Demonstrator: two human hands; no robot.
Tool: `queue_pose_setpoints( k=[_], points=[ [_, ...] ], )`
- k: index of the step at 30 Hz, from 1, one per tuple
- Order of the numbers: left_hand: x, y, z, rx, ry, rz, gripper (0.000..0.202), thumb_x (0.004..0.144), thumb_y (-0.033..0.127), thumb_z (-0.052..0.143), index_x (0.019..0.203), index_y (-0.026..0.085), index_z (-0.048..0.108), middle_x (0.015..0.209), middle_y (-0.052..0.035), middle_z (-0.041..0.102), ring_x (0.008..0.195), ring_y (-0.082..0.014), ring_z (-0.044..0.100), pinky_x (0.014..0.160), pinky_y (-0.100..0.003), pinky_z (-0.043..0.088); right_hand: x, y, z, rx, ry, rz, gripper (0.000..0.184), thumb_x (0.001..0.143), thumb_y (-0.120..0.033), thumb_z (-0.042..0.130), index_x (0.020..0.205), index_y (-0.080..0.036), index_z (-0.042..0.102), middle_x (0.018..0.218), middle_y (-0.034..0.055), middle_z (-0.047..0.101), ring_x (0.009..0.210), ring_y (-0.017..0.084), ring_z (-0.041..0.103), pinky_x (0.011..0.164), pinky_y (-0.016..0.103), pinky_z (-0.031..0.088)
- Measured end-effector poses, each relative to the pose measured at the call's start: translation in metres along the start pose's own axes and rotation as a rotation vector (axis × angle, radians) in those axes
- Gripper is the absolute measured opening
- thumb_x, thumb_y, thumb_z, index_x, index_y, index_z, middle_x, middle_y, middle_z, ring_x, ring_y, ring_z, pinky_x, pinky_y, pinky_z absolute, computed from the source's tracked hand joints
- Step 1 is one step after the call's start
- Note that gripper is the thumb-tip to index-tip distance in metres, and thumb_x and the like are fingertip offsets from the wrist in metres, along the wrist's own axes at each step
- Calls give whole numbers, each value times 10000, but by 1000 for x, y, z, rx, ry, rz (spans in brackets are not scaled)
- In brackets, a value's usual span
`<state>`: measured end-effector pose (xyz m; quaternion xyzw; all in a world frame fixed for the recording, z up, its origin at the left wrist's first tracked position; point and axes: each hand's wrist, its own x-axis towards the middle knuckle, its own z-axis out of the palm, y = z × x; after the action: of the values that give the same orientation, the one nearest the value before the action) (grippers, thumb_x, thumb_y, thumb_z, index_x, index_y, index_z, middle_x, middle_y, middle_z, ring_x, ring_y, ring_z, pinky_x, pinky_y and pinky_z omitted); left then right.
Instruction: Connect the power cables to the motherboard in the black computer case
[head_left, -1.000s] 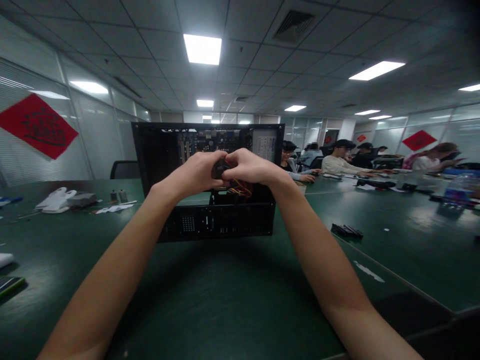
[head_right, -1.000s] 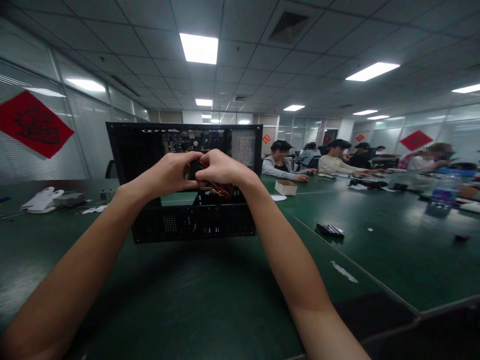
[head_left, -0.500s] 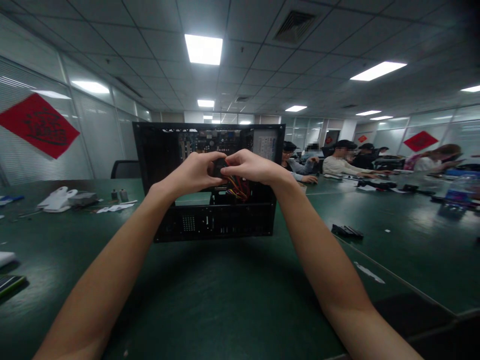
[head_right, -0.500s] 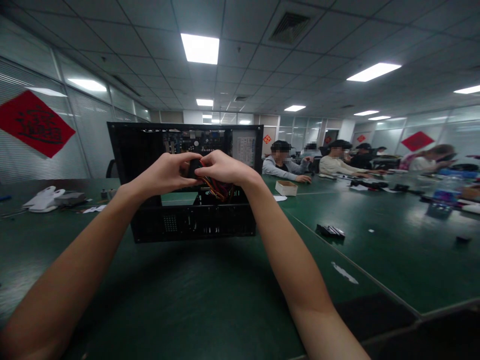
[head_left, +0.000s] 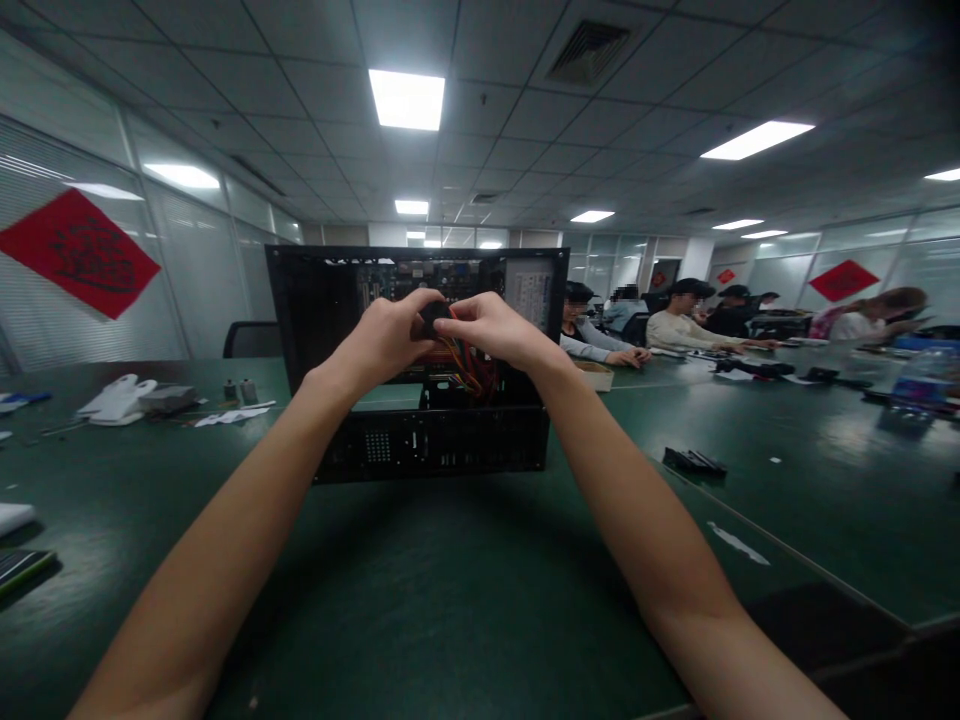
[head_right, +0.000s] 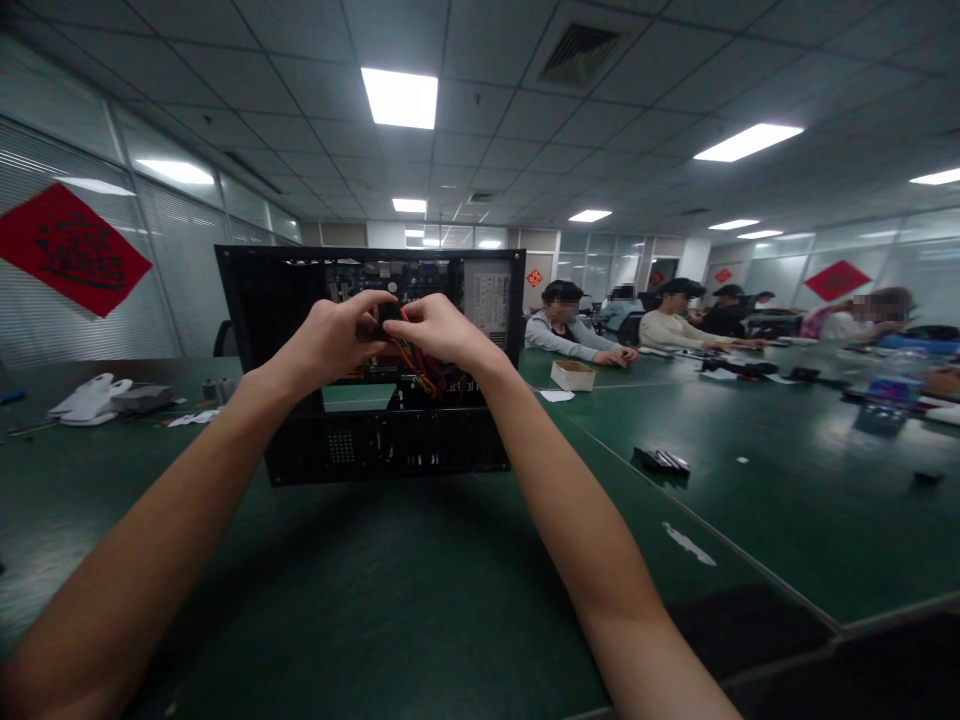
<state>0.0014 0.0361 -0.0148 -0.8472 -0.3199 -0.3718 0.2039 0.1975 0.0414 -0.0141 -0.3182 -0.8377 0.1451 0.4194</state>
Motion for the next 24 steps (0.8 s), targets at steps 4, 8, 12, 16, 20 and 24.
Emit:
queue_pose_setpoints(
  k=[4, 8, 12, 16, 20, 24],
  points=[
    [-3, -5, -1, 92, -1, -4, 511, 840, 263, 686, 1339, 198, 598, 913, -67, 746, 813, -210, 703, 714, -296, 515, 6, 11, 5, -197, 163, -97, 401, 1008, -378, 417, 808, -127, 658, 708, 23, 592, 680, 150, 535, 653, 278, 398],
    [-6, -9, -2, 242, -40, -58, 470, 891, 319, 627, 1355, 249, 613, 1023, -90, 759, 899, -258, 716, 749, -338, 536, 7, 22, 12, -422, 284, -248, 330, 979, -145, 380, 1196, -118, 627, 1144, 131, 665, 1037, 211, 606, 914, 330, 448],
    [-7, -13, 5, 300, -69, -83, 411, 911, 313, 580, 1315, 279, 647, 1109, -90, 752, 975, -286, 711, 790, -356, 544, 3, 25, 20, -633, 178, -306, 422, 934, -97, 423, 1334, -145, 548, 1364, 156, 556, 1228, 243, 521, 979, 354, 459],
    [-9, -21, 19, 282, -79, -111, 388, 892, 312, 603, 1272, 269, 662, 1045, -91, 760, 948, -287, 714, 794, -365, 550, 2, 30, 27, -783, 145, -223, 352, 955, -137, 418, 1259, -137, 595, 1357, 167, 562, 1228, 271, 518, 926, 357, 488],
    [-12, -35, 36, 239, -63, -156, 309, 866, 303, 644, 1157, 216, 704, 942, -103, 761, 864, -268, 718, 755, -356, 556, 5, 43, 36, -870, 81, -47, 325, 999, -193, 388, 1229, -134, 611, 1181, 197, 665, 1077, 309, 627, 863, 391, 498],
    [-16, -50, 52, 134, -70, -192, 202, 875, 265, 632, 1013, 184, 755, 909, -108, 770, 822, -242, 723, 745, -340, 560, 7, 59, 48, -919, 52, 128, 337, 997, -182, 373, 1199, -107, 632, 1124, 236, 675, 1017, 326, 666, 853, 403, 512]
  ],
)
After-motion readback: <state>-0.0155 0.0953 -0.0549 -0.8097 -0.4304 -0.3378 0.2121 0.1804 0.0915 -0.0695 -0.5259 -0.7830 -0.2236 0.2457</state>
